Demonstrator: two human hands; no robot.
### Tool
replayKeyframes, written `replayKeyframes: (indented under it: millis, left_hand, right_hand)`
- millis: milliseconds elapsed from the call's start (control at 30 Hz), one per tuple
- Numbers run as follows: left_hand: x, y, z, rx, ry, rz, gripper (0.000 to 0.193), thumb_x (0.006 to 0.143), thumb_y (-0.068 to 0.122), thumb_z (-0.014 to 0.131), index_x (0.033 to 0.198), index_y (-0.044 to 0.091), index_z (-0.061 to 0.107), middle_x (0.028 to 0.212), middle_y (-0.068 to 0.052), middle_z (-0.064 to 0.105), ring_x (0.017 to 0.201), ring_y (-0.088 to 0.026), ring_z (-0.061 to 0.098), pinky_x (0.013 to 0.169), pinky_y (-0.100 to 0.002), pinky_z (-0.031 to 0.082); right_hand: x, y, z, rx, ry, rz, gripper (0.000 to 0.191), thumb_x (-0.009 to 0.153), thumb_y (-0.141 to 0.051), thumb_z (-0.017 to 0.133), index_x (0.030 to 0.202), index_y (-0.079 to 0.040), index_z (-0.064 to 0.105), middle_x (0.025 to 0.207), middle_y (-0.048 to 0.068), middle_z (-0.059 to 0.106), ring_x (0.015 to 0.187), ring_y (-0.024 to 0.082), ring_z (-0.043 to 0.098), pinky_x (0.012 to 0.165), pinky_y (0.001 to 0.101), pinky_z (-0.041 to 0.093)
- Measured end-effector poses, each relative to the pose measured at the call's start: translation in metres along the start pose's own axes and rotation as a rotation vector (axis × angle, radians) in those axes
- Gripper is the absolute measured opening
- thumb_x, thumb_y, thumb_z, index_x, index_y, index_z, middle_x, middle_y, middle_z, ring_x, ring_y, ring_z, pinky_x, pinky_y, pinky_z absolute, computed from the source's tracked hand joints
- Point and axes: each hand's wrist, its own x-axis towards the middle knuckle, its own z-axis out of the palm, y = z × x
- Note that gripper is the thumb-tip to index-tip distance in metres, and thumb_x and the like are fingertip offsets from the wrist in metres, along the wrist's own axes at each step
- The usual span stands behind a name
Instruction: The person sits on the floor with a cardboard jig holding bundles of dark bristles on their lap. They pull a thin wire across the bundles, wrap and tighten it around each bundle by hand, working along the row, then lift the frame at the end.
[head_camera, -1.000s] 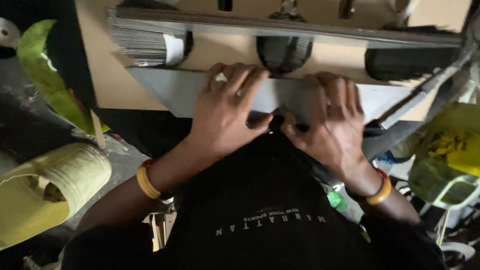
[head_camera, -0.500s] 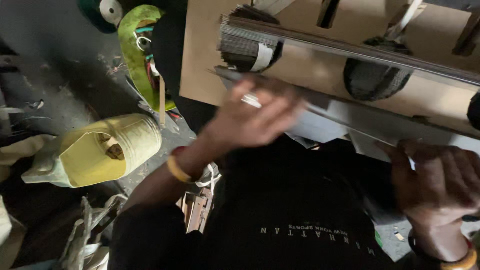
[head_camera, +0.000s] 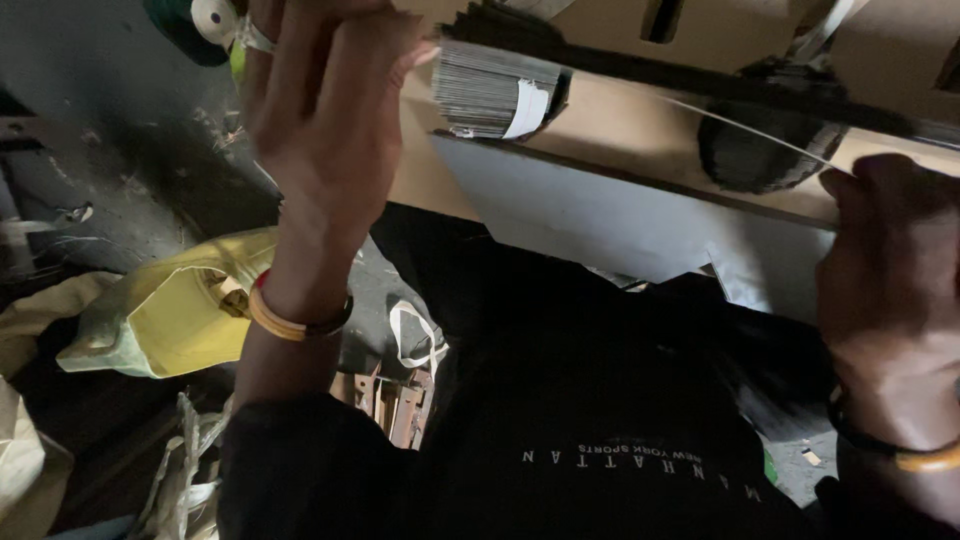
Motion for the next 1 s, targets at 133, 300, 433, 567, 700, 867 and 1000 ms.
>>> replayKeyframes:
  millis: [133, 300, 433, 567, 700, 867, 1000]
  left_hand:
    - [-0.017, -0.013, -0.005, 0.109, -0.091, -0.099, 0.029, 0.105, 0.021, 0.082, 0.127, 0.008, 0.069, 0.127, -0.011, 0.068, 0.110, -0.033, 0.069, 0.090, -0.045, 0.056]
    - [-0.023, -0.016, 0.000, 0.188, -0.031, -0.070, 0.033, 0.104, 0.028, 0.079, 0.131, 0.010, 0.071, 0.130, -0.007, 0.068, 0.116, -0.028, 0.069, 0.099, -0.044, 0.056]
    - [-0.017, -0.011, 0.005, 0.288, 0.087, 0.005, 0.013, 0.100, 0.028, 0.081, 0.106, 0.018, 0.075, 0.115, 0.001, 0.072, 0.105, -0.019, 0.066, 0.091, -0.040, 0.050]
    - [-0.020, -0.014, 0.006, 0.092, 0.051, 0.103, 0.008, 0.099, 0.018, 0.083, 0.098, 0.012, 0.078, 0.107, -0.002, 0.072, 0.099, -0.019, 0.063, 0.085, -0.041, 0.047]
    - [-0.030, -0.016, 0.009, 0.008, -0.021, 0.037, 0.006, 0.100, 0.013, 0.080, 0.105, 0.009, 0.080, 0.110, -0.005, 0.067, 0.108, -0.021, 0.060, 0.088, -0.039, 0.048]
    - [-0.037, -0.010, 0.011, 0.014, -0.051, -0.068, 0.010, 0.104, 0.015, 0.077, 0.112, 0.009, 0.079, 0.113, -0.006, 0.057, 0.107, -0.021, 0.057, 0.088, -0.035, 0.046]
    - [-0.035, -0.005, 0.013, 0.101, -0.021, -0.010, 0.007, 0.103, 0.016, 0.078, 0.107, 0.010, 0.078, 0.109, -0.004, 0.056, 0.107, -0.020, 0.055, 0.092, -0.036, 0.045]
  right_hand:
    - [0.011, 0.001, 0.013, 0.006, 0.015, 0.005, 0.017, 0.105, -0.006, 0.078, 0.120, -0.002, 0.073, 0.113, 0.010, 0.071, 0.096, 0.025, 0.066, 0.083, 0.0336, 0.052]
    - [0.012, 0.003, 0.011, 0.018, 0.030, 0.026, 0.019, 0.104, -0.008, 0.079, 0.121, -0.004, 0.072, 0.118, 0.008, 0.072, 0.102, 0.025, 0.067, 0.087, 0.0343, 0.053]
    - [0.008, 0.007, 0.002, 0.015, 0.061, 0.070, 0.020, 0.104, -0.010, 0.080, 0.121, -0.005, 0.072, 0.122, 0.006, 0.072, 0.106, 0.025, 0.067, 0.091, 0.0348, 0.053]
    - [0.011, 0.013, 0.002, 0.013, 0.163, 0.100, 0.021, 0.102, -0.014, 0.083, 0.120, -0.007, 0.073, 0.123, 0.004, 0.073, 0.111, 0.024, 0.067, 0.094, 0.0363, 0.053]
    - [0.020, 0.021, 0.001, 0.158, 0.294, 0.054, 0.020, 0.095, -0.017, 0.082, 0.109, -0.005, 0.073, 0.111, 0.007, 0.070, 0.111, 0.023, 0.065, 0.091, 0.0390, 0.051]
    - [0.025, 0.020, 0.000, 0.208, 0.302, 0.085, 0.021, 0.093, -0.016, 0.081, 0.108, -0.005, 0.071, 0.111, 0.005, 0.066, 0.107, 0.022, 0.061, 0.088, 0.0377, 0.050]
    - [0.021, 0.022, 0.001, 0.177, 0.279, 0.087, 0.021, 0.095, -0.017, 0.082, 0.109, -0.007, 0.070, 0.112, 0.004, 0.063, 0.106, 0.022, 0.059, 0.088, 0.0374, 0.049]
